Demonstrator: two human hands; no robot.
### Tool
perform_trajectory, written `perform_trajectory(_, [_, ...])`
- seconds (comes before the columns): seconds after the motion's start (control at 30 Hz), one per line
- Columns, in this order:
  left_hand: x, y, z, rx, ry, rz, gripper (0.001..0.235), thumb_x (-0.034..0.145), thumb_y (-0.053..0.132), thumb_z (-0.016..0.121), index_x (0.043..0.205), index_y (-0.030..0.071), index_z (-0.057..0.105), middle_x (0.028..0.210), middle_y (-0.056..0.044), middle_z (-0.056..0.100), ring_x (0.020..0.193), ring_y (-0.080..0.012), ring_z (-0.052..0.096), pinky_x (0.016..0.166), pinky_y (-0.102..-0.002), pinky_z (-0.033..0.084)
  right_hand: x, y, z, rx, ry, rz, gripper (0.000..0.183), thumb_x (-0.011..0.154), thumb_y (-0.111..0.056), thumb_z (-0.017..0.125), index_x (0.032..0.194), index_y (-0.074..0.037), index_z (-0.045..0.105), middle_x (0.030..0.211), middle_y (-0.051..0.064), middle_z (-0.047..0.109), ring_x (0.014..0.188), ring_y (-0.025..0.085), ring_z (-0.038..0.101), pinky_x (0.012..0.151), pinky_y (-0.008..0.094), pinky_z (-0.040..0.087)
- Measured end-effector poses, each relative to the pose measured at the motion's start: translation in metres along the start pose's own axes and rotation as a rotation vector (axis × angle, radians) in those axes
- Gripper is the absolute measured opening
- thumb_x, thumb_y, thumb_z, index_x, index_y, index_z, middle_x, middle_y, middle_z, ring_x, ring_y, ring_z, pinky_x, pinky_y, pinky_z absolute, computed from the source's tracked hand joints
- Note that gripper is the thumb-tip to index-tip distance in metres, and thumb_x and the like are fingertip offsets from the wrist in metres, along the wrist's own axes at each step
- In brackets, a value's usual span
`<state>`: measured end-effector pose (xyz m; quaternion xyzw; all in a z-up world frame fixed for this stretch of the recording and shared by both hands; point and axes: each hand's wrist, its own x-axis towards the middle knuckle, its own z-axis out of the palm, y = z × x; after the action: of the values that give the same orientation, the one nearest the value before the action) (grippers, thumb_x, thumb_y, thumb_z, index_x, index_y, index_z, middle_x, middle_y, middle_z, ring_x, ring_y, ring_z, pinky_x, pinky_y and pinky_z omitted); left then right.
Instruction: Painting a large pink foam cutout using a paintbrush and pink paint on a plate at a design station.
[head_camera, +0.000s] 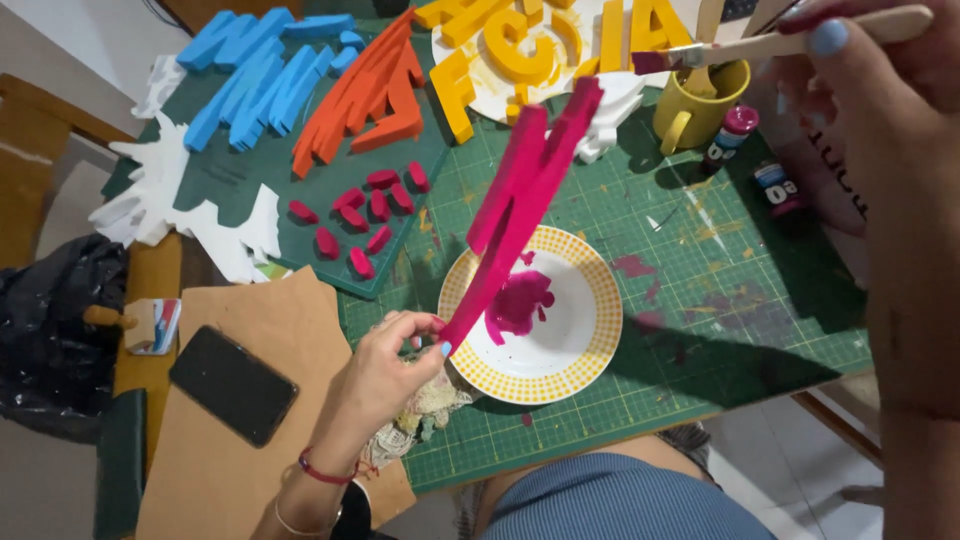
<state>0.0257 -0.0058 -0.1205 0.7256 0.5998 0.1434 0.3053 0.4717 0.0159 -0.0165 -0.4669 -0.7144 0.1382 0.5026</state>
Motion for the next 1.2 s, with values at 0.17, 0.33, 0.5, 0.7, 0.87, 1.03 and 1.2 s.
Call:
perform_trajectory(0.17, [-0.001,0.009,-0.002,-0.043,-0.026,-0.185,0.028,0.095,0.038,0.072,0.119,0.027,0.080,0.107,0.012,0.072,0.085,-0.0061,0.066,0.061,-0.030,0.047,-0.035,0.035,0.022,0.134,0.019,-0.224,0.024,0.134,-0.006,0.044,0.149,0.013,0.048,0.138,0.032,0.061,0.104,0.031,0.064,0.085,0.033,0.049])
perform_trajectory(0.33, [0.003,-0.008,0.011,-0.140,0.091,-0.015,0.025,0.091,0.029,0.076,0.114,0.022,0.082,0.094,0.007,0.067,0.085,-0.0077,0.062,0.073,-0.029,0.052,-0.067,0.017,0.073,-0.141,0.048,-0.408,0.005,0.105,0.013,0.078,0.110,0.014,0.078,0.093,0.018,0.071,0.075,0.022,0.059,0.068,0.037,0.043])
perform_trajectory(0.5, [0.004,-0.003,0.011,-0.163,0.105,0.053,0.022,0.090,0.024,0.077,0.112,0.020,0.081,0.094,0.006,0.067,0.085,-0.0089,0.059,0.075,-0.029,0.052,-0.056,0.006,0.105,-0.718,0.111,-0.903,0.017,0.113,-0.018,0.078,0.125,-0.006,0.080,0.102,0.013,0.087,0.073,0.020,0.076,0.057,0.032,0.053])
perform_trajectory(0.7, [0.010,-0.015,0.019,-0.255,0.244,0.319,0.019,0.086,0.020,0.083,0.104,0.014,0.081,0.086,-0.001,0.078,0.079,-0.0184,0.066,0.081,-0.036,0.056,-0.086,-0.025,0.138,-0.402,-0.059,-0.905,0.033,0.112,-0.018,0.050,0.110,-0.004,0.080,0.097,0.017,0.078,0.074,0.030,0.072,0.062,0.037,0.055])
perform_trajectory(0.87, [0.014,-0.019,0.021,-0.277,0.231,0.306,0.017,0.087,0.019,0.081,0.103,0.013,0.080,0.086,-0.002,0.078,0.079,-0.0184,0.065,0.082,-0.036,0.055,-0.095,-0.049,0.144,-0.189,-0.139,-0.881,0.027,0.111,-0.016,0.054,0.108,-0.005,0.079,0.094,0.014,0.073,0.071,0.025,0.068,0.059,0.032,0.051])
perform_trajectory(1.03, [0.011,-0.016,0.020,-0.245,0.233,0.323,0.017,0.087,0.021,0.083,0.102,0.014,0.080,0.086,-0.001,0.077,0.079,-0.0180,0.065,0.081,-0.036,0.055,-0.082,-0.028,0.136,0.066,-0.221,-0.552,0.022,0.100,-0.012,0.067,0.117,-0.005,0.080,0.089,0.009,0.074,0.065,0.024,0.070,0.058,0.033,0.058])
perform_trajectory(1.2, [0.009,-0.019,0.020,-0.206,0.231,0.350,0.017,0.087,0.022,0.083,0.102,0.015,0.080,0.086,0.000,0.077,0.079,-0.0176,0.065,0.081,-0.035,0.054,-0.051,0.006,0.101,0.178,-0.220,-0.291,0.026,0.104,-0.015,0.062,0.118,-0.003,0.080,0.090,0.011,0.080,0.067,0.027,0.071,0.066,0.037,0.059])
